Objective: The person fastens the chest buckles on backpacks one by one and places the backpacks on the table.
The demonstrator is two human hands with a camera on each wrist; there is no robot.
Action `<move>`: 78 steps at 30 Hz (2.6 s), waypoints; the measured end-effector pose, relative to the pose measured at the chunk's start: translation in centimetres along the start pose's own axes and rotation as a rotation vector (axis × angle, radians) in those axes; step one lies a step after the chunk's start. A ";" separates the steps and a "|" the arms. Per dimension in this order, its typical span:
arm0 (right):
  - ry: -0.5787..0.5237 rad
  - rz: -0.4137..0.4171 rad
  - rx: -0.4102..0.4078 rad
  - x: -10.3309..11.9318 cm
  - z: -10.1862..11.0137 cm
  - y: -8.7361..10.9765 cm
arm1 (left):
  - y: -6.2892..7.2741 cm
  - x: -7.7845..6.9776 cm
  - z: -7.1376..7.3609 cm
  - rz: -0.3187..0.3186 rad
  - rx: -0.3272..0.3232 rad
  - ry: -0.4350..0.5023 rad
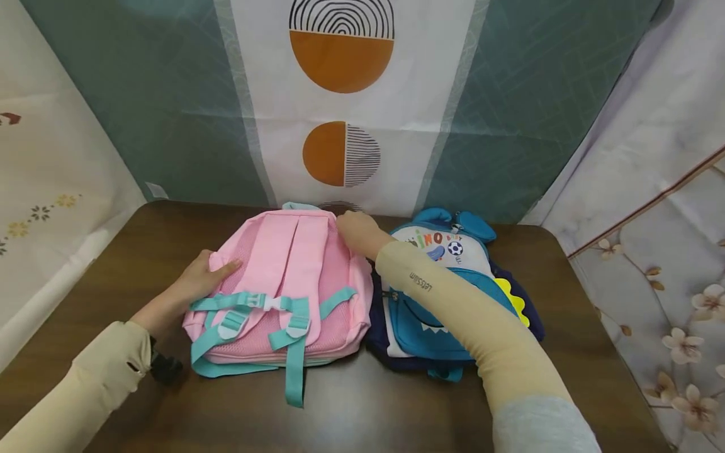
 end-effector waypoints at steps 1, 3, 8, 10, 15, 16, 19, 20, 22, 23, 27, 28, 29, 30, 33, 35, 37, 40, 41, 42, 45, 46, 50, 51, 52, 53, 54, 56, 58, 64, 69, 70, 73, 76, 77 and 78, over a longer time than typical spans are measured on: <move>0.010 -0.009 0.006 0.2 -0.3 -0.3 | -0.1 0.0 0.1 -0.008 0.029 -0.018; 0.025 -0.011 0.006 0.6 -0.8 -0.9 | -0.1 0.0 0.4 -0.017 0.098 -0.053; -0.065 -0.067 0.069 0.9 -1.8 -2.2 | -0.4 1.1 0.8 -0.004 0.216 -0.095; -0.119 -0.115 0.101 0.7 -2.0 -2.6 | -0.7 1.4 0.8 -0.001 0.220 -0.109; -0.200 -0.213 0.148 0.4 -1.3 -2.9 | -1.0 1.5 0.5 0.017 0.184 -0.133; -0.205 -0.220 0.155 0.3 -1.1 -2.8 | -1.1 1.4 0.4 0.023 0.173 -0.132; -0.202 -0.219 0.177 0.0 -0.5 -2.5 | -0.7 1.0 0.4 0.028 0.115 -0.127; -0.174 -0.204 0.188 -0.1 -0.3 -2.4 | -0.5 0.6 0.5 0.011 0.068 -0.145; -0.164 -0.194 0.196 -0.3 0.2 -2.0 | 0.3 -0.4 1.1 -0.053 -0.069 -0.229; -0.152 -0.186 0.198 -0.4 0.4 -1.8 | 0.8 -1.2 1.4 -0.102 -0.145 -0.276; -0.116 -0.128 0.175 -0.3 1.5 -0.2 | 3.0 -4.8 1.6 -0.352 -0.359 -0.393; -0.101 -0.092 0.158 0.0 1.7 0.2 | 3.4 -5.5 1.4 -0.415 -0.344 -0.374; -0.083 -0.054 0.140 0.5 1.8 0.6 | 3.8 -6.1 1.1 -0.471 -0.304 -0.350; -0.073 -0.014 0.119 1.1 1.9 1.0 | 4.2 -6.7 0.7 -0.521 -0.246 -0.327; -0.038 0.115 0.055 3.3 1.8 2.4 | 5.1 -7.5 -0.4 -0.614 -0.040 -0.279; -0.031 0.188 0.027 4.9 1.4 3.3 | 5.5 -7.7 -0.9 -0.639 0.064 -0.267; -0.038 0.242 0.009 6.3 0.8 4.1 | 5.8 -7.6 -1.2 -0.646 0.131 -0.245; -0.078 0.277 -0.006 7.9 0.0 5.0 | 6.0 -7.4 -1.5 -0.633 0.190 -0.183; -0.119 0.282 -0.004 8.4 -0.2 5.2 | 6.1 -7.2 -1.5 -0.624 0.204 -0.164; -0.171 0.285 0.006 8.9 -0.5 5.4 | 6.2 -7.0 -1.6 -0.612 0.220 -0.143; -0.343 0.307 0.074 10.5 -1.1 6.1 | 6.5 -6.6 -1.7 -0.576 0.243 -0.106; -0.394 0.317 0.100 11.1 -1.3 6.3 | 6.6 -6.5 -1.8 -0.576 0.245 -0.106; -0.516 0.338 0.174 12.6 -2.1 6.8 | 7.0 -6.9 -2.5 -0.640 0.213 -0.231; -0.531 0.331 0.180 12.7 -2.3 6.8 | 7.0 -7.1 -2.7 -0.657 0.199 -0.262; -0.543 0.318 0.182 12.8 -2.5 6.7 | 7.1 -7.4 -2.9 -0.676 0.184 -0.292; -0.547 0.303 0.178 12.7 -2.7 6.5 | 7.0 -7.6 -3.1 -0.681 0.166 -0.318; -0.545 0.285 0.170 12.6 -2.8 6.4 | 7.0 -7.8 -3.3 -0.683 0.149 -0.334; -0.535 0.245 0.150 12.2 -2.9 6.0 | 6.8 -8.3 -3.7 -0.683 0.108 -0.367; -0.520 0.219 0.126 12.0 -2.9 5.6 | 6.6 -8.7 -3.9 -0.686 0.067 -0.401; -0.497 0.210 0.116 12.1 -3.1 5.3 | 6.3 -9.1 -4.2 -0.692 0.081 -0.364; -0.510 0.273 0.098 11.9 -3.1 5.8 | 5.8 -8.8 -3.9 -0.661 0.161 -0.233; -0.518 0.286 0.091 11.8 -3.1 5.9 | 5.8 -8.8 -3.9 -0.647 0.164 -0.222; -0.542 0.307 0.053 11.6 -2.9 6.5 | 5.7 -8.4 -3.6 -0.622 0.152 -0.190; -0.570 0.305 0.010 11.5 -2.7 7.2 | 5.6 -7.8 -3.2 -0.578 0.127 -0.155; -0.578 0.301 -0.005 11.5 -2.7 7.4 | 5.6 -7.6 -3.0 -0.568 0.112 -0.145; -0.585 0.295 -0.017 11.5 -2.6 7.5 | 5.6 -7.4 -2.8 -0.560 0.096 -0.138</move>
Point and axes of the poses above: each hand's wrist, its own y-axis away from the middle knuckle, its own z-axis out of the back of the hand, x = y × z, the point moved 7 cm from there along -y, towards the middle knuckle, and after that the axes turned 8 degrees about -y, right-handed, at the moved point
